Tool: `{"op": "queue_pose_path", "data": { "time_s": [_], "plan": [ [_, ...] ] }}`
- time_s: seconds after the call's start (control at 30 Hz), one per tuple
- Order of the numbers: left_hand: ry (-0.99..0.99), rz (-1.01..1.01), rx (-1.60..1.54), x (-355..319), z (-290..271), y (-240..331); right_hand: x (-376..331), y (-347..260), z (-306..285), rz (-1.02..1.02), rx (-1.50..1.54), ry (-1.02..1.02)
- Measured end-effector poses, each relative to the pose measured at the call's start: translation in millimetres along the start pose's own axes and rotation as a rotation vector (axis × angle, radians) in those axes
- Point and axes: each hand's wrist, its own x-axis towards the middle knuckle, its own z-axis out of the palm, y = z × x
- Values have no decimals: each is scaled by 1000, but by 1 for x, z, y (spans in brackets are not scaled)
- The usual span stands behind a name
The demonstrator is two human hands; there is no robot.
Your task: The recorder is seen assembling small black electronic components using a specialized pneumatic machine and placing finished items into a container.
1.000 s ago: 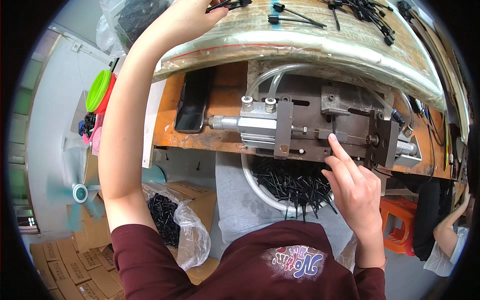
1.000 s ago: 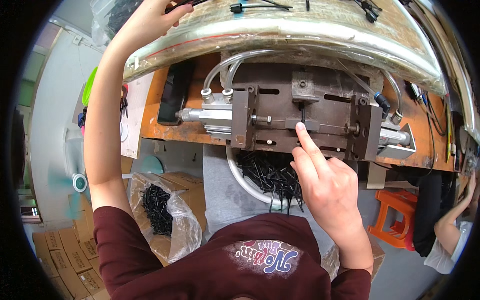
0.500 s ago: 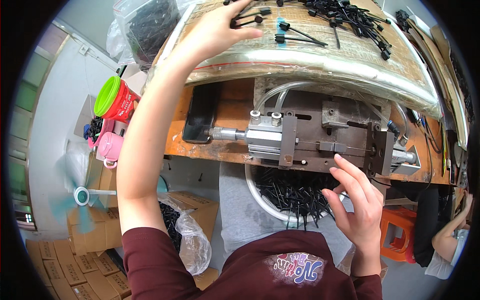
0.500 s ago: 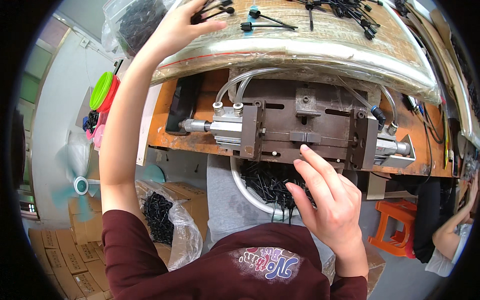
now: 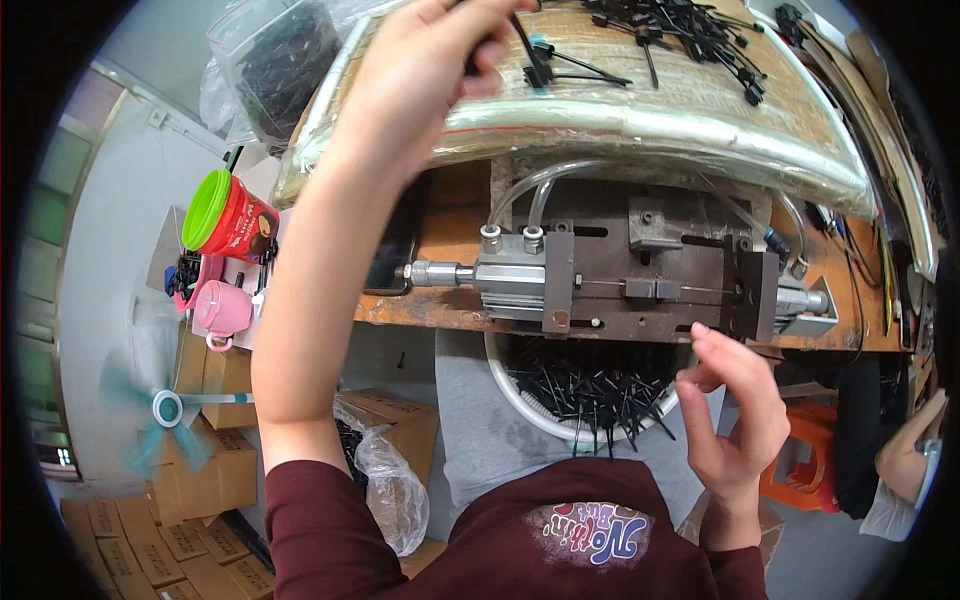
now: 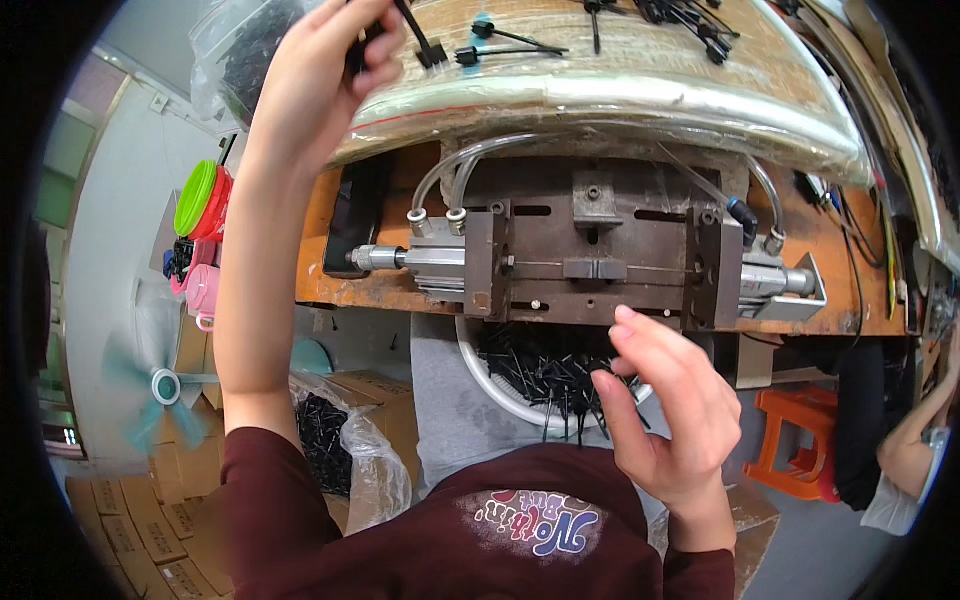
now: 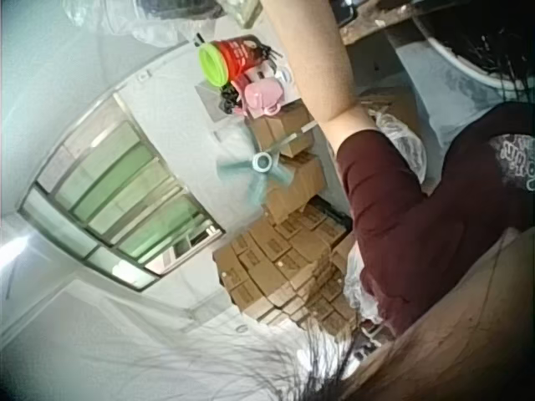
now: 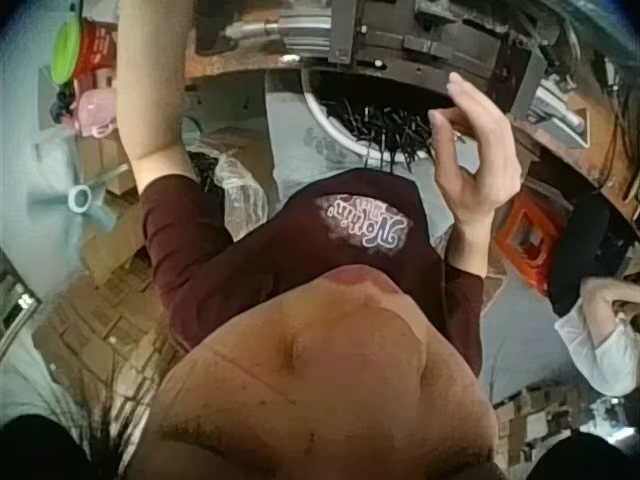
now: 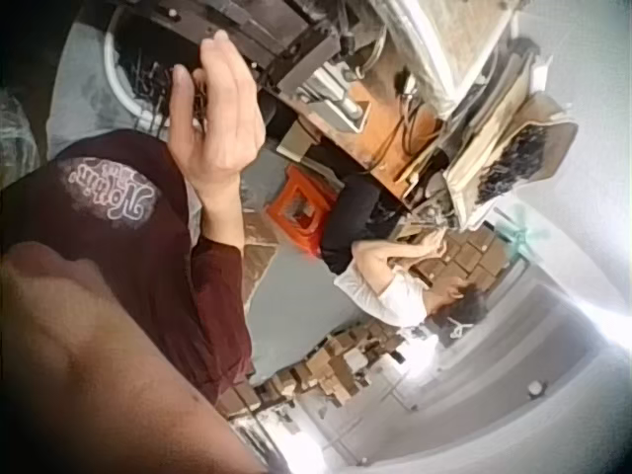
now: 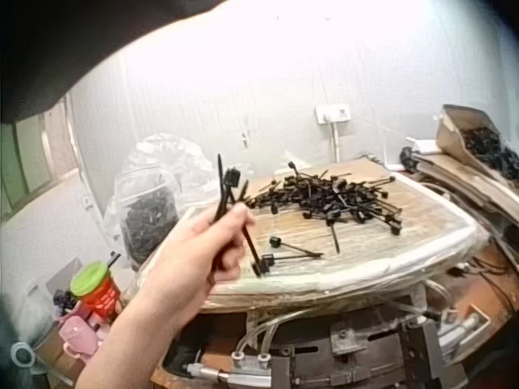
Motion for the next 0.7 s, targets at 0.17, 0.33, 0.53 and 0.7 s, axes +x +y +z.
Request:
{"op": "queue_pose_path", "data": {
  "time_s": [0.17, 0.33, 0.53, 0.7],
  "plan": [
    [-290, -330, -60, -94, 76, 1, 7, -5, 9, -149, 38, 49],
    [-324, -500, -444, -139, 100, -34, -2, -9, 0, -239, -15, -144],
    [-204, -529, -492, -160, 112, -45, -21, 5, 6, -309, -124, -209],
    [-162, -437, -297, -178, 103, -59, -25, 14, 4, -268, -39, -147]
  ]
}}
